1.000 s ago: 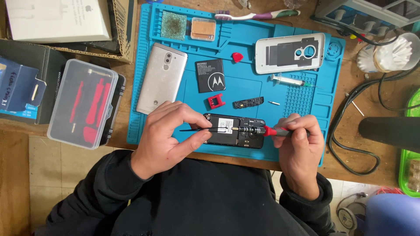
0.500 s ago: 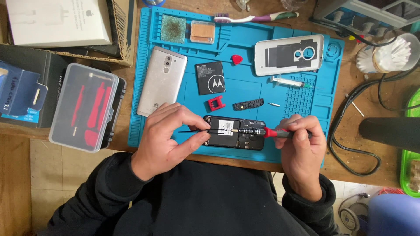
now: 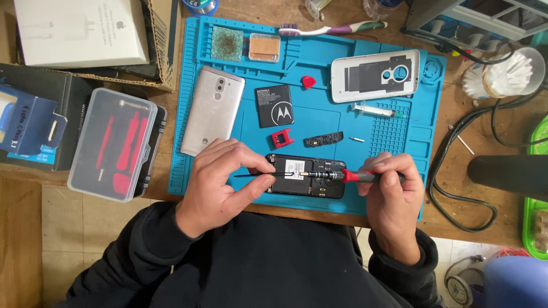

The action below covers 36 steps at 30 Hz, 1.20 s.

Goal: Repairing a mobile phone by unscrewing internal components and manipulating parts on a repair bench

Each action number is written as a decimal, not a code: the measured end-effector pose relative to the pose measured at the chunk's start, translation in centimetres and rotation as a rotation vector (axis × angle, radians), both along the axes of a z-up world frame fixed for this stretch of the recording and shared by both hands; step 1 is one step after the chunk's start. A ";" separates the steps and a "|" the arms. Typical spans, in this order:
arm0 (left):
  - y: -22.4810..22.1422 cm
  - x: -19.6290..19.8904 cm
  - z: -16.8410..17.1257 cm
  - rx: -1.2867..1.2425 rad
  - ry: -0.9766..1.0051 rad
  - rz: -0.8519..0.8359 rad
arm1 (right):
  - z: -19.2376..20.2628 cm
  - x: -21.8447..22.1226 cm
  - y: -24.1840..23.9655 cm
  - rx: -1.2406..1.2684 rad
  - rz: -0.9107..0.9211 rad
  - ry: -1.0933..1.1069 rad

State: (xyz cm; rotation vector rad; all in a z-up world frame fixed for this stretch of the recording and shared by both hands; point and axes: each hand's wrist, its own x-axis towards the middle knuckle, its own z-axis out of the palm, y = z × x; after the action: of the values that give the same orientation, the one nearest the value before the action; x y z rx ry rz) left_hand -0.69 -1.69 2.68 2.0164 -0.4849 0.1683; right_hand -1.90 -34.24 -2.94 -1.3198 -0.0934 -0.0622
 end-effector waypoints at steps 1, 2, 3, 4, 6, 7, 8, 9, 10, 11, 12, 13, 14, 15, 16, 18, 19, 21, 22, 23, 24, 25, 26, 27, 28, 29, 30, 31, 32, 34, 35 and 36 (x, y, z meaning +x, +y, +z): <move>0.0 0.0 0.0 0.000 -0.002 0.001 | 0.1 0.0 0.1 0.000 0.001 -0.002; 0.0 0.0 0.1 -0.002 -0.009 0.003 | 0.3 0.1 0.2 -0.004 0.005 -0.004; 0.0 0.0 0.0 -0.004 -0.016 0.005 | 0.3 0.1 0.3 -0.008 0.009 -0.007; 0.1 0.1 0.0 -0.004 -0.014 0.004 | 0.3 0.1 0.2 -0.009 0.008 -0.006; 0.1 0.1 0.1 0.009 -0.031 0.011 | 0.3 0.1 0.1 -0.021 0.001 -0.009; 0.3 0.2 0.1 0.010 -0.029 0.012 | 0.4 0.0 -0.1 -0.020 0.002 -0.006; 0.4 0.4 0.2 0.027 -0.058 0.017 | 0.5 0.0 -0.3 -0.016 -0.031 -0.008; 0.6 0.6 0.3 0.044 -0.087 0.022 | 0.5 0.0 -0.5 -0.012 -0.065 -0.010; 1.2 0.9 -0.6 0.043 -0.087 0.023 | 0.4 0.1 -1.3 -0.013 -0.064 -0.010; 1.9 1.2 -1.5 0.235 -0.211 0.056 | 0.3 0.1 -2.0 -0.040 -0.106 -0.031; 2.7 1.3 -2.4 0.432 -0.332 0.091 | 0.0 0.1 -2.7 -0.063 -0.145 -0.048; 2.8 1.5 -1.8 0.436 -0.329 0.095 | 0.0 0.0 -3.2 -0.060 -0.140 -0.046; 3.0 1.9 -1.1 0.564 -0.352 0.106 | -0.1 0.1 -3.6 -0.083 -0.172 -0.060; 3.1 2.3 -0.4 0.693 -0.375 0.116 | -0.3 0.2 -4.1 -0.106 -0.203 -0.073; 3.0 2.4 -0.4 0.699 -0.375 0.117 | -0.4 0.2 -4.1 -0.100 -0.201 -0.073; 2.9 2.7 -0.5 0.732 -0.379 0.103 | -0.6 0.3 -4.2 -0.100 -0.234 -0.032; 2.7 2.7 -0.5 0.737 -0.379 0.103 | -0.6 0.4 -4.2 -0.096 -0.233 -0.032; 2.6 2.5 -0.7 0.706 -0.319 0.112 | -0.7 0.4 -4.1 -0.087 -0.228 -0.063; 2.5 2.4 -0.7 0.709 -0.314 0.107 | -0.6 0.5 -4.2 -0.084 -0.230 -0.057; 2.6 2.4 -0.8 0.712 -0.311 0.114 | -0.6 0.5 -4.2 -0.089 -0.230 -0.052; 2.6 2.2 -0.9 0.714 -0.308 0.123 | -0.5 0.6 -4.3 -0.096 -0.229 -0.049; 2.6 2.1 -1.0 0.715 -0.303 0.120 | -0.5 0.4 -4.3 -0.096 -0.229 -0.044; 2.7 2.1 -1.2 0.722 -0.306 0.121 | -0.6 0.5 -4.3 -0.092 -0.233 -0.039; 2.8 2.2 -1.3 0.729 -0.308 0.123 | -0.6 0.5 -4.3 -0.089 -0.237 -0.035; 2.8 2.2 -1.4 0.728 -0.309 0.126 | -0.7 0.6 -4.4 -0.090 -0.235 -0.037; 2.8 2.2 -1.5 0.716 -0.304 0.120 | -0.9 0.6 -4.5 -0.087 -0.235 -0.029; 2.9 2.2 -1.6 0.702 -0.301 0.115 | -1.0 0.6 -4.6 -0.085 -0.236 -0.023; 2.8 2.2 -1.7 0.701 -0.304 0.118 | -1.1 0.5 -4.6 -0.086 -0.234 -0.027; 2.7 2.2 -1.7 0.698 -0.300 0.122 | -1.1 0.5 -4.5 -0.099 -0.242 -0.033; 2.6 2.2 -1.7 0.693 -0.298 0.127 | -1.2 0.5 -4.6 -0.113 -0.250 -0.042; 2.5 2.2 -1.8 0.693 -0.302 0.131 | -1.4 0.5 -4.8 -0.105 -0.244 -0.038; 2.6 2.1 -1.7 0.694 -0.305 0.133 | -1.5 0.5 -4.9 -0.094 -0.238 -0.033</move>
State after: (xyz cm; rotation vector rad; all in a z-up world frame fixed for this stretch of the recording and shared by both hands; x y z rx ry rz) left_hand 1.46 0.87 0.93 2.7236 -0.6627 0.4410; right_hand -1.44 -39.10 -4.48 -1.4190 0.0333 -0.2852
